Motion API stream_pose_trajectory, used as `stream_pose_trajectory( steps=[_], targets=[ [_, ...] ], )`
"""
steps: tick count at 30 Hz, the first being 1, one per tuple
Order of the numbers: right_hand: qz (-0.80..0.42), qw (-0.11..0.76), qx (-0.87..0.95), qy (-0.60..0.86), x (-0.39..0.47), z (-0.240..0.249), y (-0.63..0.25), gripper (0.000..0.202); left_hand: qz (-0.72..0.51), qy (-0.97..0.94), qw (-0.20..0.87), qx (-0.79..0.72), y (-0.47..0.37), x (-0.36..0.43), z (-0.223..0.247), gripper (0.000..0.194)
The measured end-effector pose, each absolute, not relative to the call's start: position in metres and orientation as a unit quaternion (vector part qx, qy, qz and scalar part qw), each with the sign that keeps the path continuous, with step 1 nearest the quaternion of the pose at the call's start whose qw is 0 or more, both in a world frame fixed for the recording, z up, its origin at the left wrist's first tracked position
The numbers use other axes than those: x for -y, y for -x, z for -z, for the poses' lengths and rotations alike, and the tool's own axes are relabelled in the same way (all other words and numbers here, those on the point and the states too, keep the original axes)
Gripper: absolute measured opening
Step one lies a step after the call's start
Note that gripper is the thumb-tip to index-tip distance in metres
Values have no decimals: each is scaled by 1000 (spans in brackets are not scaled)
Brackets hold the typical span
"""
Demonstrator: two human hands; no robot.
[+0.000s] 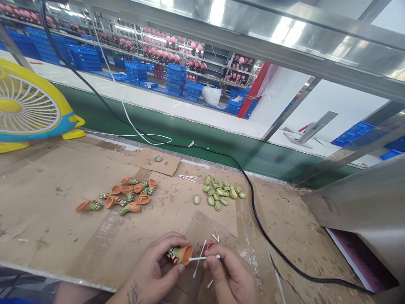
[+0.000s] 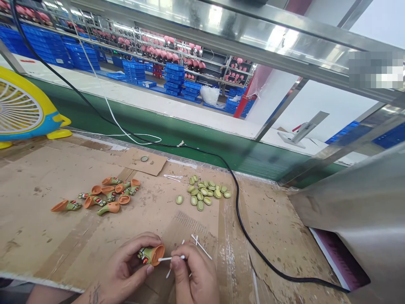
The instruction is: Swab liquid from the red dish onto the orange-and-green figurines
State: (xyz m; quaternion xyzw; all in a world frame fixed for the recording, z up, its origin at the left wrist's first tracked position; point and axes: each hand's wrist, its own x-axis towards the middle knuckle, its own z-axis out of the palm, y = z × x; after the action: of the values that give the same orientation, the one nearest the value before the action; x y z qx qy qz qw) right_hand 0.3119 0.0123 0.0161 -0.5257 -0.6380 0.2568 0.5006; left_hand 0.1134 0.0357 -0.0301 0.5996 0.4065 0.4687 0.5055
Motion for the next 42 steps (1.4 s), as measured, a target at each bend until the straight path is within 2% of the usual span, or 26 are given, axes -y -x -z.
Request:
stream_pose_trajectory(
  steps=[8,17,21,24,29,35,39,42],
  targets=[
    [-249,468,674,515,-16,-10,-314,28,-461,-620,490,-404,-112,-37,28,39],
    [-227,481,692,488,-20,-15,-318,26,-437,-613,519,-405,-110,-35,35,33],
    [-212,500,637,547,-16,-20,-329,27,-451,-555,556,-423,-111,-36,33,29],
    [-224,476,610,592,-15,-20,-343,28,-475,-528,572,-410,-112,-40,30,20],
    [-213,423,649,595,-17,-13,-358,30,-523,-510,566,-381,-111,-48,27,30],
    [-176,343,722,574,-22,1,-365,28,-500,-447,632,-388,-108,-44,25,39],
    [-166,355,724,567,-23,0,-366,26,-503,-414,643,-402,-108,-42,25,43],
    [-176,410,684,577,-19,-10,-362,28,-494,-399,671,-382,-109,-42,26,49]
  ],
)
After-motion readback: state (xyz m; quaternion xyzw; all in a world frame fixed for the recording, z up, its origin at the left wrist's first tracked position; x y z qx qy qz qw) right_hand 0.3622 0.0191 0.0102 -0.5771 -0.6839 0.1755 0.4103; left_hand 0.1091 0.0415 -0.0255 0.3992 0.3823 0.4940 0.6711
